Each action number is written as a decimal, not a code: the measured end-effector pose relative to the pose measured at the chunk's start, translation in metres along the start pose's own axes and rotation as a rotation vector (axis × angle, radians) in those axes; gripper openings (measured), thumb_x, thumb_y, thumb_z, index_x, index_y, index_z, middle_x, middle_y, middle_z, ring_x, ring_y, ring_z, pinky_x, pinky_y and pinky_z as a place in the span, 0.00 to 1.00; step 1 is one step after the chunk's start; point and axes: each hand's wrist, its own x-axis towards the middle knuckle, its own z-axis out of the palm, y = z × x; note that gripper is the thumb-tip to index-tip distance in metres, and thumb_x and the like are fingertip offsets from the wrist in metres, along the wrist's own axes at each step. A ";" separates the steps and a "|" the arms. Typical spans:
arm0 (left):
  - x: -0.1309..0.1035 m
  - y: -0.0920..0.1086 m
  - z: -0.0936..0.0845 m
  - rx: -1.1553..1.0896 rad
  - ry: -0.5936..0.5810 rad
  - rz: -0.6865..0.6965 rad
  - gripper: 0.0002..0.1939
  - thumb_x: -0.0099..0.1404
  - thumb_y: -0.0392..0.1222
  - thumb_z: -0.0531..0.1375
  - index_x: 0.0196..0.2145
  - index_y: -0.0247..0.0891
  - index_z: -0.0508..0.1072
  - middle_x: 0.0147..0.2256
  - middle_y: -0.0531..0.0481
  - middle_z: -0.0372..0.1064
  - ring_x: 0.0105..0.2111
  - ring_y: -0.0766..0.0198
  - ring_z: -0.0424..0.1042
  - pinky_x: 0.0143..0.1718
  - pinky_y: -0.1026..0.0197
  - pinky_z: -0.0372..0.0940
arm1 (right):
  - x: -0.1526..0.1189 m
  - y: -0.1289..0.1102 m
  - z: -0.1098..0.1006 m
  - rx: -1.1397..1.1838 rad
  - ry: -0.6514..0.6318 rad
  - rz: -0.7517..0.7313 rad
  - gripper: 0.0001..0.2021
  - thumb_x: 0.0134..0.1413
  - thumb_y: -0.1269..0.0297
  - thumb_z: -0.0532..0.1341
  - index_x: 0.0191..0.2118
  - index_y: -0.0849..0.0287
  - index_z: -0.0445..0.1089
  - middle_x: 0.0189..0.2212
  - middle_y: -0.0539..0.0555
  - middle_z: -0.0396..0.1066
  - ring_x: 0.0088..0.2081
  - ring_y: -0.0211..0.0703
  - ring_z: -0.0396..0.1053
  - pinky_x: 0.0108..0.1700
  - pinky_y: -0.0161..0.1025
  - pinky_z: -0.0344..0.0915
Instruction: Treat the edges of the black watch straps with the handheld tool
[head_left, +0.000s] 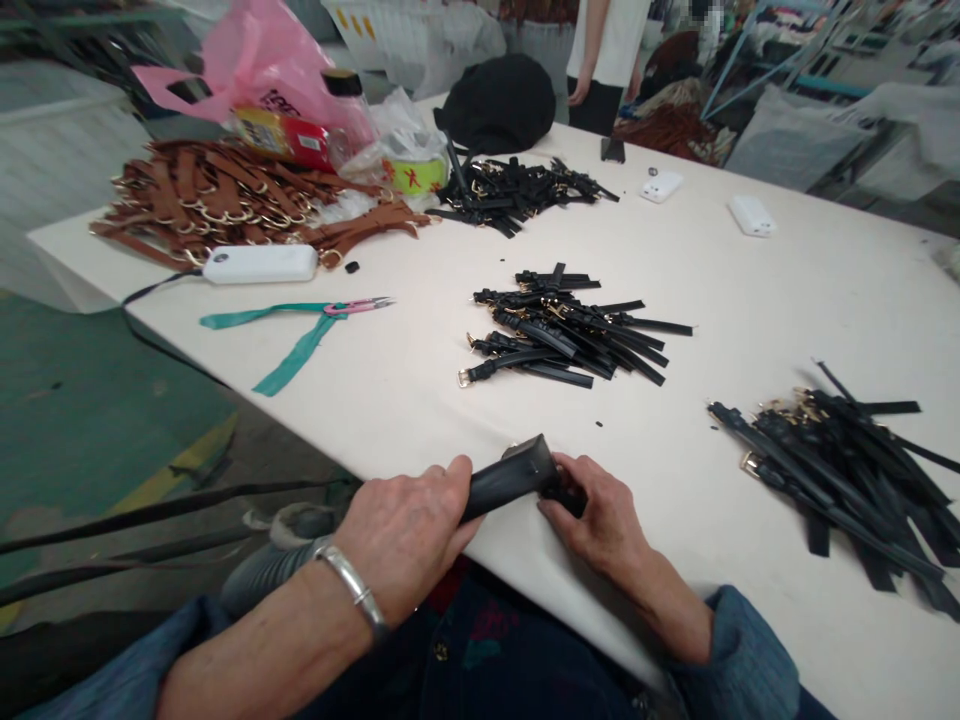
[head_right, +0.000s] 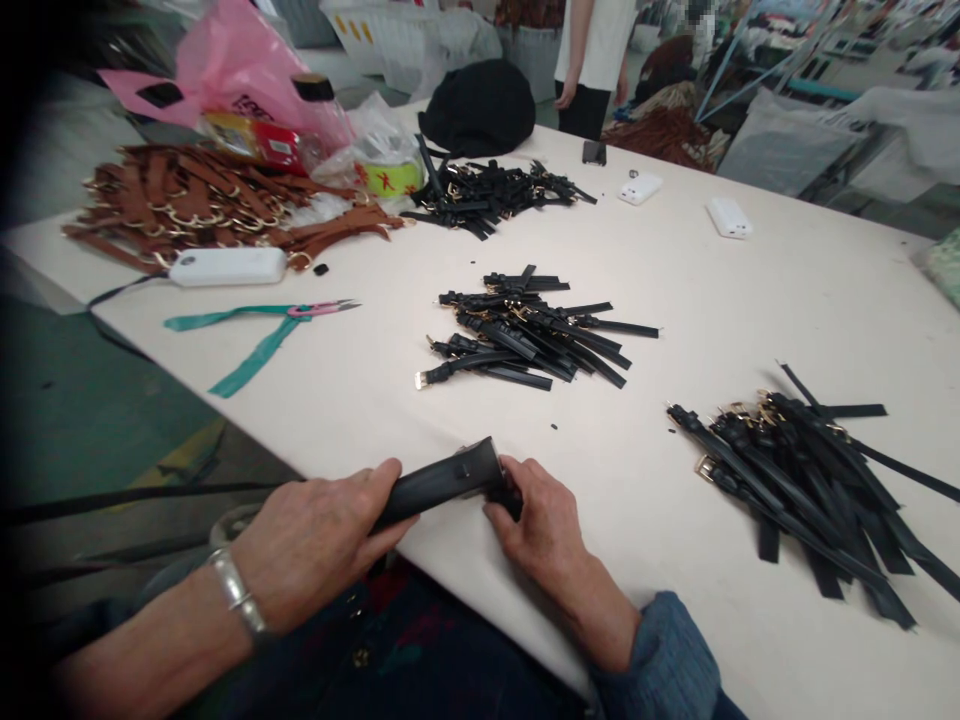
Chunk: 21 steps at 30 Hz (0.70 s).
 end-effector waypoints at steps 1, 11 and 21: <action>-0.001 -0.002 0.000 -0.002 0.001 0.002 0.18 0.60 0.55 0.43 0.37 0.40 0.61 0.28 0.46 0.70 0.28 0.52 0.72 0.26 0.56 0.63 | 0.000 0.001 0.001 0.016 0.012 0.011 0.26 0.42 0.65 0.60 0.51 0.58 0.58 0.29 0.50 0.66 0.29 0.38 0.63 0.34 0.36 0.61; -0.014 -0.013 0.008 0.023 -0.030 -0.009 0.15 0.61 0.52 0.43 0.38 0.41 0.60 0.27 0.47 0.70 0.28 0.51 0.72 0.25 0.55 0.63 | 0.003 0.002 0.002 0.050 -0.031 0.078 0.25 0.40 0.66 0.61 0.49 0.55 0.59 0.27 0.48 0.66 0.28 0.37 0.63 0.33 0.35 0.60; 0.005 -0.021 0.014 -0.033 0.045 -0.068 0.19 0.59 0.57 0.43 0.36 0.40 0.62 0.25 0.48 0.70 0.28 0.55 0.71 0.25 0.60 0.59 | 0.004 0.003 0.002 0.076 -0.002 0.095 0.23 0.39 0.66 0.63 0.46 0.54 0.62 0.25 0.46 0.66 0.24 0.35 0.63 0.29 0.33 0.60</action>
